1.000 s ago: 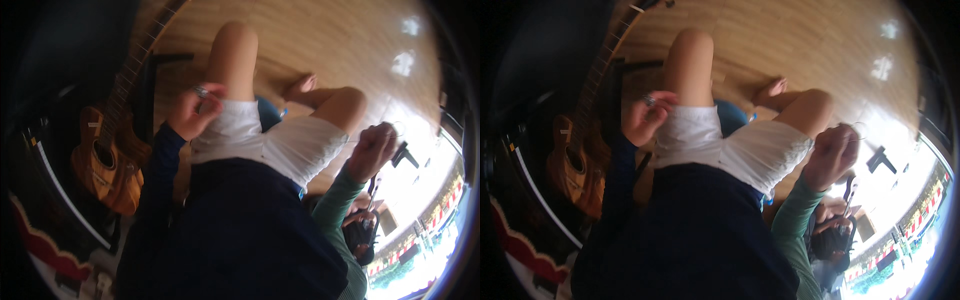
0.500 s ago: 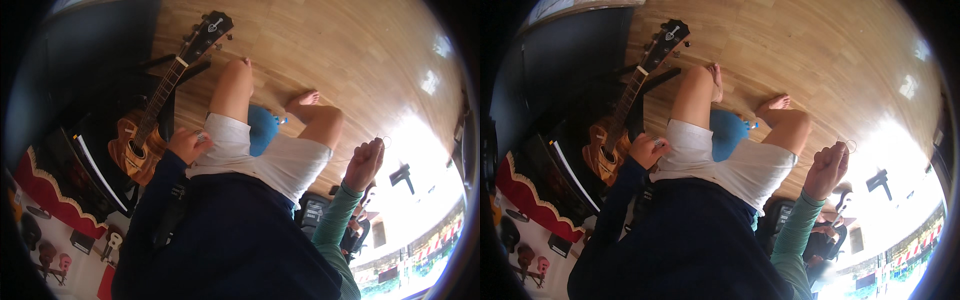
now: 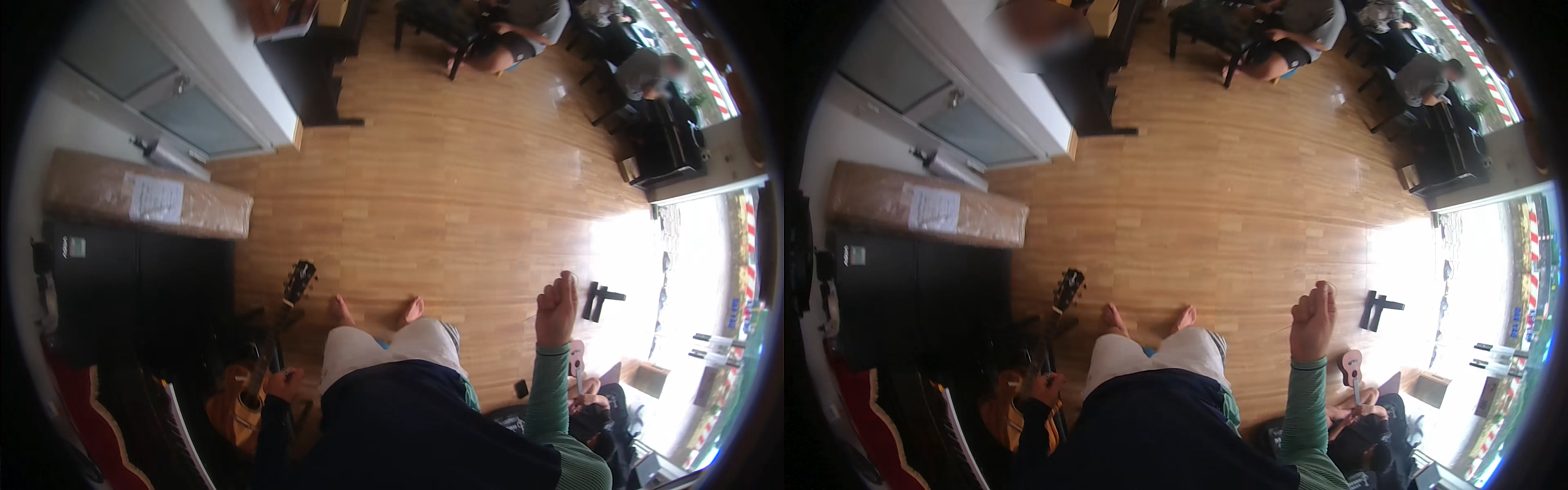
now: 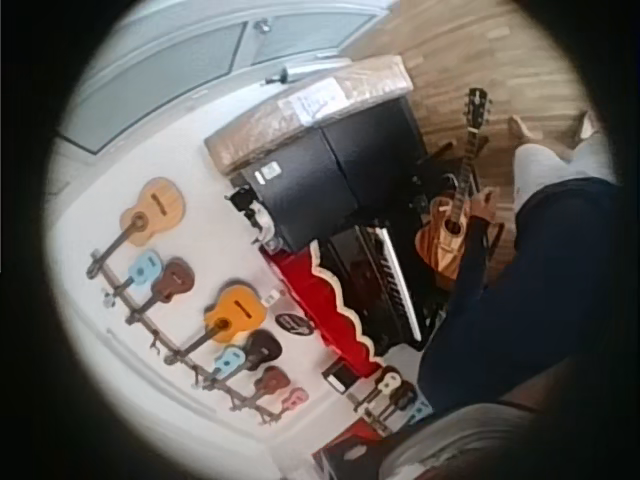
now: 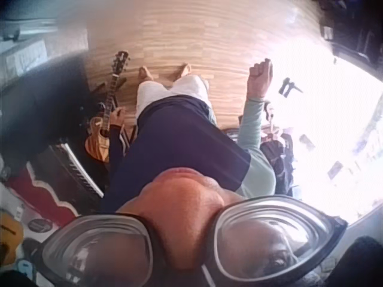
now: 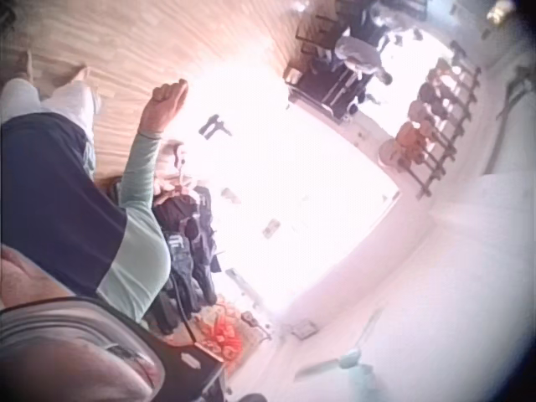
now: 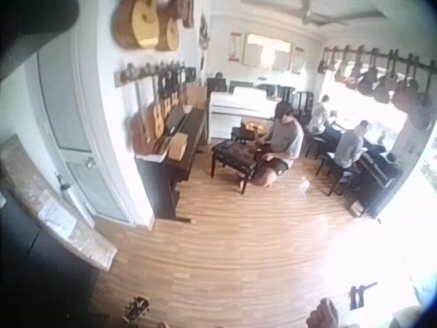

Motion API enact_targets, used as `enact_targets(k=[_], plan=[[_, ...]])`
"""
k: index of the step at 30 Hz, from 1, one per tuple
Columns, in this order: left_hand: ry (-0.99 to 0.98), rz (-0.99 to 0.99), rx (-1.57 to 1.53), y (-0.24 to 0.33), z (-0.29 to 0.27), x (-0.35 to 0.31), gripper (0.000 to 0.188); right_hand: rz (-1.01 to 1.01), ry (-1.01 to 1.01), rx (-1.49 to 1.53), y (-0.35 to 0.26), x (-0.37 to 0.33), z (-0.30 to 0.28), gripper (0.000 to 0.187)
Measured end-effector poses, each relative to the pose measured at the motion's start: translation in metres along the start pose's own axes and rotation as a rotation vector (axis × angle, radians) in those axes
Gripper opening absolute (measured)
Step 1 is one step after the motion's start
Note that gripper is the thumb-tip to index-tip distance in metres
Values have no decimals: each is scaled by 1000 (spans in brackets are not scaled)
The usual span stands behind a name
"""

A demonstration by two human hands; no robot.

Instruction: The person sits on the floor with a guitar on their lap and ties a knot in a guitar string using their hands. They then stand up, use pliers to cut the string, and place the cut piece into a box.

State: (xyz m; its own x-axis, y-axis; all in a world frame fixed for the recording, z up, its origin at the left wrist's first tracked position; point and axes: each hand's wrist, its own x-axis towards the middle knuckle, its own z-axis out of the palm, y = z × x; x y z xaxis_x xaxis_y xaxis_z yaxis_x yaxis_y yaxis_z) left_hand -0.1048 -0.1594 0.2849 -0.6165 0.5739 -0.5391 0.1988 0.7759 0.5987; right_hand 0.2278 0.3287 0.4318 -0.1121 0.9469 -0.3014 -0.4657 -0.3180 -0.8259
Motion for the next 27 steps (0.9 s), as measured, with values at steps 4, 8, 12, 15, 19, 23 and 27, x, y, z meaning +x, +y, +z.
enact_targets(k=[4,8,12,15,19,23,27], plan=[[30,81,-13,75,-4,46,26,-135,79,101,-56,13,-1,13],[67,315,164,136,7,95,23,-293,132,15,-76,25,25,12],[117,461,-17,263,29,147,19,-414,32,-214,-51,46,76,9],[51,681,-232,414,30,178,16,-531,-91,-467,-19,71,128,3],[-62,934,-447,532,20,226,15,-642,-385,-760,-20,122,221,5],[-345,749,-917,620,-6,278,14,-634,-278,-800,-26,192,292,9],[-511,588,-1076,686,-14,354,16,-692,-216,-827,-36,283,337,13]])
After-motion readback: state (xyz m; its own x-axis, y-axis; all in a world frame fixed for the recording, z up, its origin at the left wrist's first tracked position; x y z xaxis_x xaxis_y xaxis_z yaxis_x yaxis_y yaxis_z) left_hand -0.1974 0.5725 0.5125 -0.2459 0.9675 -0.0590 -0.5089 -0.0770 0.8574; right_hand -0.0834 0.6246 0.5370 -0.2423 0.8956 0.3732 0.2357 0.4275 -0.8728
